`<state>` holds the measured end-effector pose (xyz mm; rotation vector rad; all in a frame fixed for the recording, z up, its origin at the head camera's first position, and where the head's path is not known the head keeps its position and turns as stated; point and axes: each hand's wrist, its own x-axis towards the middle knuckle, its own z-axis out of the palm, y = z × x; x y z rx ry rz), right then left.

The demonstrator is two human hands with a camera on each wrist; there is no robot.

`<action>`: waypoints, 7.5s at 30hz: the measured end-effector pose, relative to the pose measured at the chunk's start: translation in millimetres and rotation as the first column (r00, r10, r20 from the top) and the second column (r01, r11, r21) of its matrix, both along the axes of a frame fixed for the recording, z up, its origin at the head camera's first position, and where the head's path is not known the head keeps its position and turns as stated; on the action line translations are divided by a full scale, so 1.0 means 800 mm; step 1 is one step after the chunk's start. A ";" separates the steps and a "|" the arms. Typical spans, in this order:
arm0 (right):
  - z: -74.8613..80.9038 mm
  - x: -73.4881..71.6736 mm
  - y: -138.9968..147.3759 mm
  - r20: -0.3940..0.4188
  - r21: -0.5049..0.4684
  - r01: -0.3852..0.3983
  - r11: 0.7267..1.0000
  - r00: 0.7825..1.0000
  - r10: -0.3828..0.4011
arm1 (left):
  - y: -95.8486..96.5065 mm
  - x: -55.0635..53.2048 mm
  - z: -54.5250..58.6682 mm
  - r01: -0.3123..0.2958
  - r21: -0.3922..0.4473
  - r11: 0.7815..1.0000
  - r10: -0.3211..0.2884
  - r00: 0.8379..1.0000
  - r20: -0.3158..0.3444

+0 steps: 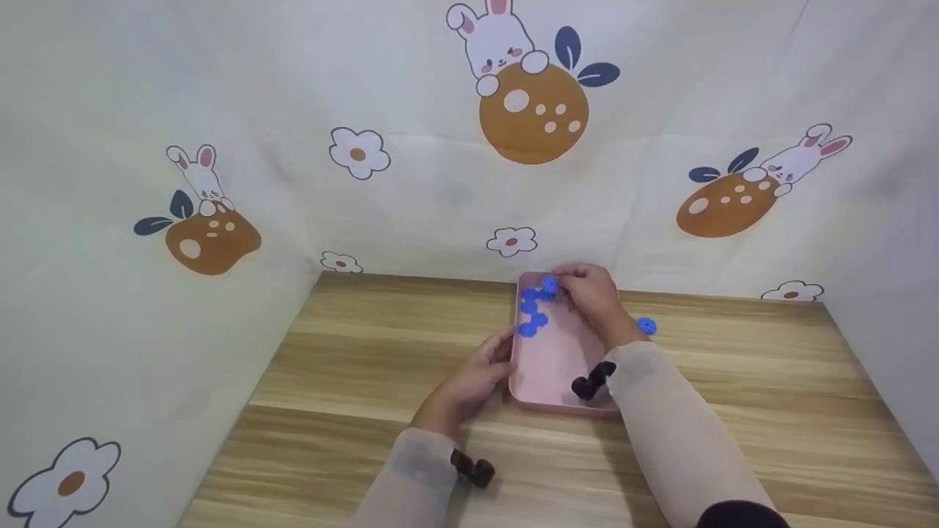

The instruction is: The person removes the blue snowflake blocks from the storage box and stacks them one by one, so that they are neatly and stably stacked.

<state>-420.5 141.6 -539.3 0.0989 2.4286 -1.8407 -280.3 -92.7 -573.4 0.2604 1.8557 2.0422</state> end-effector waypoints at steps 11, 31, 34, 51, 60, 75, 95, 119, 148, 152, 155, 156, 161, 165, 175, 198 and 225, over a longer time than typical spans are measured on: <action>0.039 0.018 0.018 -0.056 -0.033 -0.002 0.999 0.998 0.000 | 0.002 0.000 0.001 -0.003 0.005 1.000 0.003 1.000 0.007; 0.036 0.077 0.119 -0.026 -0.340 0.157 0.927 0.984 -0.176 | -0.001 -0.002 -0.002 -0.013 -0.004 1.000 0.014 0.999 0.050; 0.032 0.082 0.134 0.003 -0.320 0.183 0.930 0.981 -0.192 | -0.001 -0.002 -0.001 -0.012 -0.014 1.000 0.012 0.999 0.042; -0.001 0.089 0.196 0.126 -0.329 0.179 0.927 0.981 -0.145 | 0.003 -0.002 -0.003 0.006 0.051 0.999 -0.007 1.000 0.013; -0.006 0.094 0.198 0.156 -0.230 0.153 0.961 0.981 -0.119 | 0.003 -0.002 -0.003 -0.004 0.042 0.999 0.003 1.000 0.030; -0.037 0.076 0.202 0.130 -0.072 0.148 0.986 0.982 -0.138 | 0.002 0.000 -0.004 -0.005 0.052 0.999 0.004 1.000 0.009; -0.034 0.081 0.194 0.095 0.060 0.167 0.984 0.981 -0.172 | 0.002 -0.001 0.000 -0.013 0.012 1.000 0.012 0.998 0.057; -0.037 0.081 0.196 0.087 -0.060 0.216 0.975 0.974 -0.210 | 0.000 -0.001 -0.001 -0.009 0.014 1.000 0.008 0.999 0.041; 0.035 0.095 0.123 0.049 -0.233 0.106 0.967 0.994 -0.097 | -0.002 -0.002 -0.004 -0.019 -0.017 1.000 0.020 0.999 0.051; 0.037 0.090 0.106 0.031 -0.261 0.083 0.962 0.997 -0.077 | -0.003 -0.001 -0.004 -0.025 -0.033 0.999 0.026 0.998 0.061; 0.039 0.085 0.093 0.024 -0.263 0.064 0.963 0.998 -0.060 | -0.002 -0.001 -0.004 -0.022 -0.023 1.000 0.023 0.998 0.056; 0.039 0.082 0.090 0.022 -0.258 0.053 0.965 0.999 -0.049 | -0.002 -0.001 -0.003 -0.020 -0.016 1.000 0.021 0.998 0.054; 0.040 0.067 0.070 0.024 -0.211 0.026 0.977 0.999 -0.021 | -0.001 -0.001 -0.002 -0.011 -0.005 1.000 0.011 0.999 0.048; 0.041 0.051 0.054 0.049 -0.140 0.009 0.990 0.999 -0.002 | -0.001 -0.001 -0.002 -0.003 0.007 1.000 0.003 0.999 0.039; 0.030 0.017 0.017 0.065 -0.018 -0.010 1.000 0.998 0.011 | 0.000 -0.003 -0.005 -0.005 0.008 1.000 0.005 0.999 0.038; -0.018 0.002 -0.010 0.075 0.100 0.097 0.990 0.992 -0.104 | 0.000 -0.002 -0.005 -0.003 0.030 1.000 0.003 1.000 0.025; -0.026 0.004 -0.020 0.023 0.373 0.074 0.925 0.996 -0.089 | -0.001 0.001 0.000 0.001 0.009 1.000 -0.001 1.000 0.031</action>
